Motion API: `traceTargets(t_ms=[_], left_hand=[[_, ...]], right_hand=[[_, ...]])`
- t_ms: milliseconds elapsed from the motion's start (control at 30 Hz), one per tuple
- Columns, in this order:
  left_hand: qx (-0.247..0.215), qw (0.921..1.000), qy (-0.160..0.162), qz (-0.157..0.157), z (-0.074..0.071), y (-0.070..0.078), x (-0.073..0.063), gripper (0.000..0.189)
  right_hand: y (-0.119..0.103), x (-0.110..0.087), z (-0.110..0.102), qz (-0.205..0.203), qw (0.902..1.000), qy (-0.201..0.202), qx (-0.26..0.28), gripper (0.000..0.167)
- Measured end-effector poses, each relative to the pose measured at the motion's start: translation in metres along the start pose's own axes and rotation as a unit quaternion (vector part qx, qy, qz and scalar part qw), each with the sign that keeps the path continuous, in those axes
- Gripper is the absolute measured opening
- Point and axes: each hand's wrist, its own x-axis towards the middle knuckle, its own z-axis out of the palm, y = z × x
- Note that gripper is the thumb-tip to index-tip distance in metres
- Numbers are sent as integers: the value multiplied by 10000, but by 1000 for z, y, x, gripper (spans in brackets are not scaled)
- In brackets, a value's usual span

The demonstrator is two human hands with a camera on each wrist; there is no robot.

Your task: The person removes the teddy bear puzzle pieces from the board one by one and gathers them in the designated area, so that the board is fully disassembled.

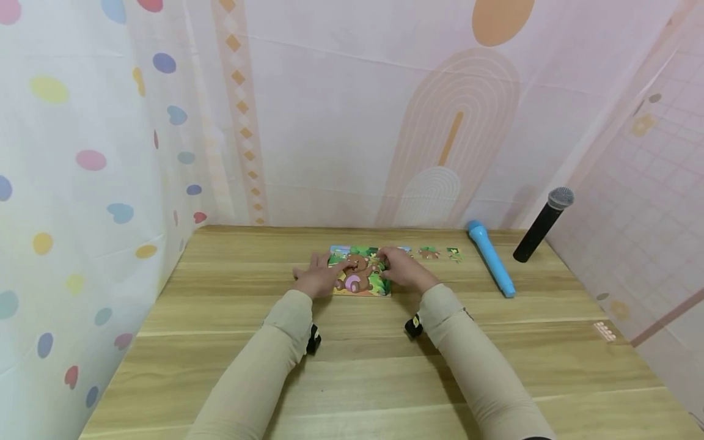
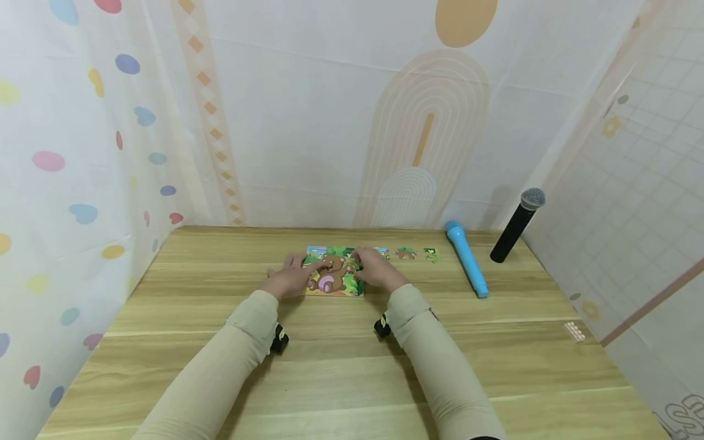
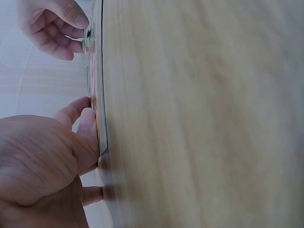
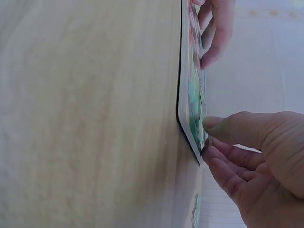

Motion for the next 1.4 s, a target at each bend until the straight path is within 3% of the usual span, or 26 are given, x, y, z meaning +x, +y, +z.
traceTargets(t_ms=[767, 900, 1067, 1400], left_hand=[[71, 10000, -11, -1, 0, -1, 0, 56], [92, 9999, -104, -83, 1, -3, 0, 61], [-202, 9996, -111, -154, -1, -3, -4, 70], [-181, 9997, -14, -189, -1, -2, -4, 68]], right_hand=[[4, -7, 2, -64, 9986, 339, 397, 35], [8, -9, 0, 53, 9978, 344, 560, 35], [12, -13, -4, 275, 9961, 352, 766, 38], [24, -23, -12, 462, 9939, 595, 808, 37]])
